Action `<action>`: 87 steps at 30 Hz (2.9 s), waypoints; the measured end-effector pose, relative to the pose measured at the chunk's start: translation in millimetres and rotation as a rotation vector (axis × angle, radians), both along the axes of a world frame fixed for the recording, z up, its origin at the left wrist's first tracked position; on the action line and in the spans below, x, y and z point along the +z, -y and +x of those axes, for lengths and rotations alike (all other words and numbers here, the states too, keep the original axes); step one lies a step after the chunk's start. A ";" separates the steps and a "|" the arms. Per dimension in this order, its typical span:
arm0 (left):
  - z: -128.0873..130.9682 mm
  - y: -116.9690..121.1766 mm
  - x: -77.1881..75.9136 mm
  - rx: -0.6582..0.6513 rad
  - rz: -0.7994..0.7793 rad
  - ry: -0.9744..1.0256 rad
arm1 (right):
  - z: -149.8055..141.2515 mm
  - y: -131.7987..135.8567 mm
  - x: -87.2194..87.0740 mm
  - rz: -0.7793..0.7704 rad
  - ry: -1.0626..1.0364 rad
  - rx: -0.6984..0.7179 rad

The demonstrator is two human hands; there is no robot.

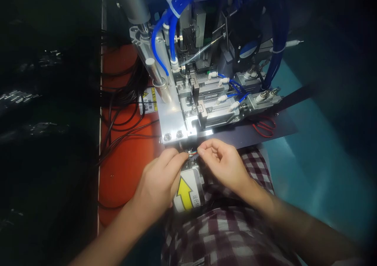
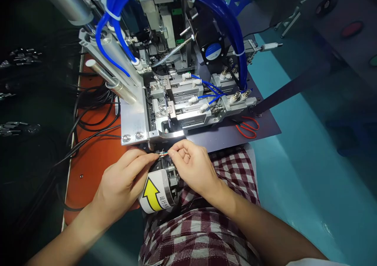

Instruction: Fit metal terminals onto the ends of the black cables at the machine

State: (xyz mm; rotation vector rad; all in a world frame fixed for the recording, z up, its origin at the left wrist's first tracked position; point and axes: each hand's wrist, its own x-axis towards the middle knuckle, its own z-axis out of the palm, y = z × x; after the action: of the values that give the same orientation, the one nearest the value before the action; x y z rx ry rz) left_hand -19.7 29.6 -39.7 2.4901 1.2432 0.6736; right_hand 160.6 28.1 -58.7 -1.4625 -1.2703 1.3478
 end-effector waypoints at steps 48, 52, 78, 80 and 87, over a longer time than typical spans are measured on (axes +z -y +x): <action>3.1 -2.0 4.1 -0.025 0.072 -0.087 | -21.8 -1.0 -13.8 -0.229 -0.488 -0.157; 2.1 -2.4 3.1 -0.021 0.078 -0.095 | -12.1 -1.4 -16.1 -0.217 -0.485 -0.260; 0.5 -1.8 0.8 -0.020 0.019 -0.059 | -17.6 1.5 -11.5 -0.126 -0.286 -0.062; 0.9 -1.7 1.1 -0.017 0.017 -0.057 | -17.6 1.5 -11.0 -0.124 -0.267 -0.065; 2.9 -0.1 3.1 0.005 0.054 -0.137 | -12.2 -4.3 -7.8 -0.301 -0.460 -0.024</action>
State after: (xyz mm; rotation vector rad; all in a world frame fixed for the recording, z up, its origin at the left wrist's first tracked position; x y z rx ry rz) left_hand -16.8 29.7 -36.6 2.6162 1.2953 0.5525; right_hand 148.4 32.5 -66.5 -1.2493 -0.7760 1.7899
